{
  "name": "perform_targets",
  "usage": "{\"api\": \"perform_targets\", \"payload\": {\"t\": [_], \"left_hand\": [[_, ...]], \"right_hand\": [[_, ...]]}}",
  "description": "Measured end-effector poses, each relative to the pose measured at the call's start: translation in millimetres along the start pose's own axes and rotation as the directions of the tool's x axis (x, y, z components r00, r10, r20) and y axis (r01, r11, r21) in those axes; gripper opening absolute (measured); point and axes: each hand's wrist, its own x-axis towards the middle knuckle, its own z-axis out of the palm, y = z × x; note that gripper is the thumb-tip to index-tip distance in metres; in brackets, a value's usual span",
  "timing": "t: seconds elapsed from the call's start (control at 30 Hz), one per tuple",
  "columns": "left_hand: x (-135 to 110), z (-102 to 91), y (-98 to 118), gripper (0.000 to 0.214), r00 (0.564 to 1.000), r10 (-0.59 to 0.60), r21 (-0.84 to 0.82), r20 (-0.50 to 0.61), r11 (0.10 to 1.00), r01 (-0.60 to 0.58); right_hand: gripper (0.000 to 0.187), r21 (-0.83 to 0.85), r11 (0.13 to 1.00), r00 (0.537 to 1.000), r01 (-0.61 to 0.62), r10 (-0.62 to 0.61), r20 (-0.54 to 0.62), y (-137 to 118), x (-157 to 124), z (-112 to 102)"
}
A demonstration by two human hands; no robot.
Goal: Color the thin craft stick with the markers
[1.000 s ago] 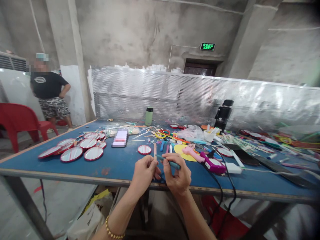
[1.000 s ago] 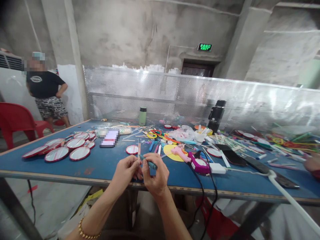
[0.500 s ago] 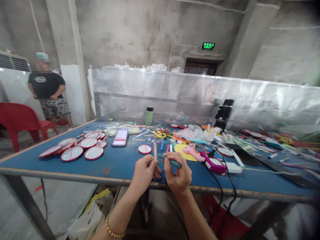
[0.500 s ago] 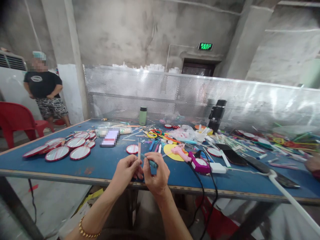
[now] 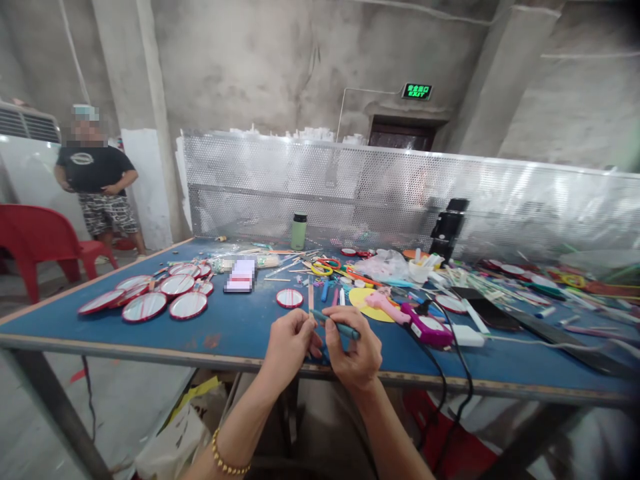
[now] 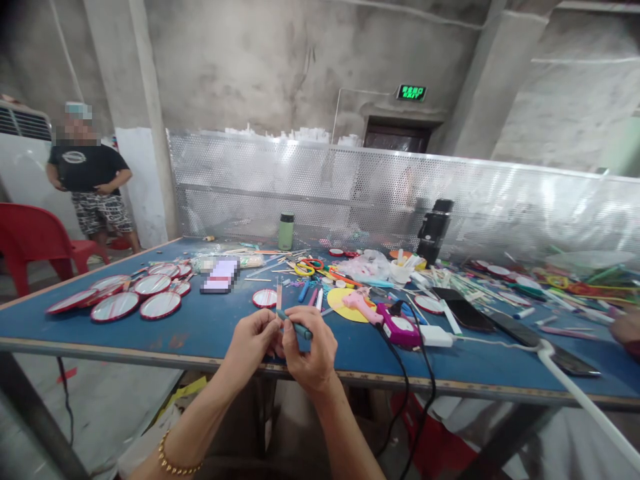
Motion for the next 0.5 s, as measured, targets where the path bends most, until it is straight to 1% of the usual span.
{"api": "perform_targets", "payload": {"t": [0.3, 0.5], "left_hand": [[-0.1, 0.2, -1.8, 0.025, 1.0, -0.008, 0.005, 0.007, 1.0, 0.008], [-0.3, 0.3, -0.4, 0.026, 1.0, -0.01, 0.023, 0.001, 1.0, 0.01]], "right_hand": [[0.023, 0.0, 1.0, 0.999, 0.011, -0.011, -0.034, -1.1, -0.8, -1.1], [0.023, 0.002, 1.0, 0.999, 0.01, -0.01, -0.037, 0.8, -0.9, 0.6]]}}
